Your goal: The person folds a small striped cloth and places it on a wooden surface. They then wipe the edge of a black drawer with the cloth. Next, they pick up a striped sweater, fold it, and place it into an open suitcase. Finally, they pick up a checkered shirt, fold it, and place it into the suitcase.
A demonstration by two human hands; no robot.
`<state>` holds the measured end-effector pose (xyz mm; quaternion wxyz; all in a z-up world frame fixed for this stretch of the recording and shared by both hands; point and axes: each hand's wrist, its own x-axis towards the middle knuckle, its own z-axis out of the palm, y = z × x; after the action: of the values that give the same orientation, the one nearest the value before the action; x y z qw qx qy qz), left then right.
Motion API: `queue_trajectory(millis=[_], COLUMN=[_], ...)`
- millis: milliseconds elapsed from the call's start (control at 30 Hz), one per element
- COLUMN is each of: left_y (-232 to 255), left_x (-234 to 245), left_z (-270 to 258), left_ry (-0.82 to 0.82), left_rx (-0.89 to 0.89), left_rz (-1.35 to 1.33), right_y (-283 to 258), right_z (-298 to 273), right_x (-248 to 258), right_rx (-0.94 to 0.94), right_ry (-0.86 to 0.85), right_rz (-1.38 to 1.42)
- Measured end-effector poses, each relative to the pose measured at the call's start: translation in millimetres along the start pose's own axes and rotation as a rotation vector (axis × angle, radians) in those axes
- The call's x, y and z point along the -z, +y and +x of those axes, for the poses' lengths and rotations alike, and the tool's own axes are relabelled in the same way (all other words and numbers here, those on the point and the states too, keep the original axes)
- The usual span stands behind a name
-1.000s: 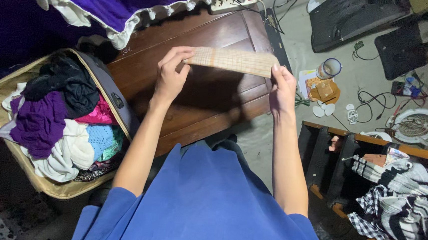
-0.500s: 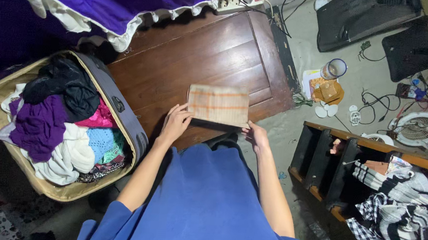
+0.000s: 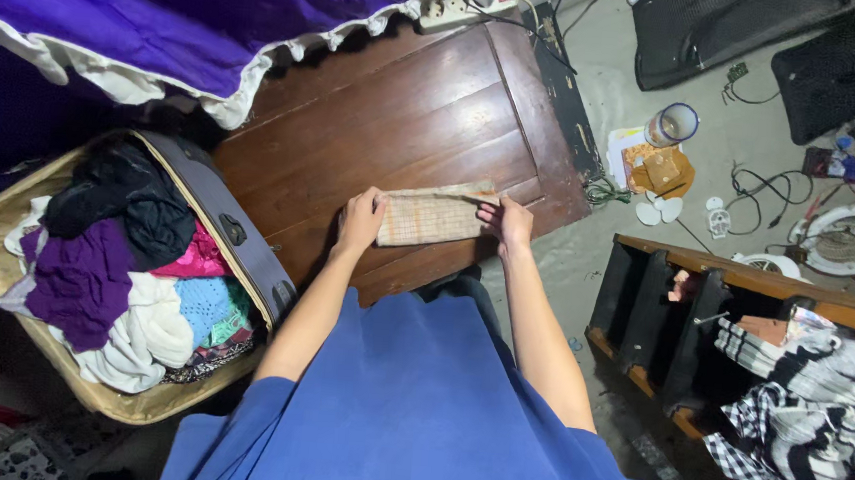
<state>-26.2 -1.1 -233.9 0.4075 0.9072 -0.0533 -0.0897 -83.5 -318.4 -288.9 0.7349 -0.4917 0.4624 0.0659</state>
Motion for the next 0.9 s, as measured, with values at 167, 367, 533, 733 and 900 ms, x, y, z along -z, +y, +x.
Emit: queue_trajectory(millis=[167,367,533,733,900], left_y=[6,50,47,19,77], left_x=[-12,-16,-37,-67,-58], left_z=[1,-27,-45,-41,-46], left_ry=[0.08,-0.158,-0.399,-0.197,-0.432], left_rx=[0.06,-0.244,-0.274,-0.518,-0.535], left_rz=[0.228,0.36,0.613,0.603,0.3], right_y=[8,6,15,44,46], right_z=[-1,-79,-104,-115,-142], right_x=[-8,-21,-16,7,56], right_rx=[0.625,0.868,0.927,1.012,1.078], right_ry=[-0.134,-0.079,-0.01,0.088,0.134], right_rz=[-0.571,-1.577,-1.553,-1.441,-1.049])
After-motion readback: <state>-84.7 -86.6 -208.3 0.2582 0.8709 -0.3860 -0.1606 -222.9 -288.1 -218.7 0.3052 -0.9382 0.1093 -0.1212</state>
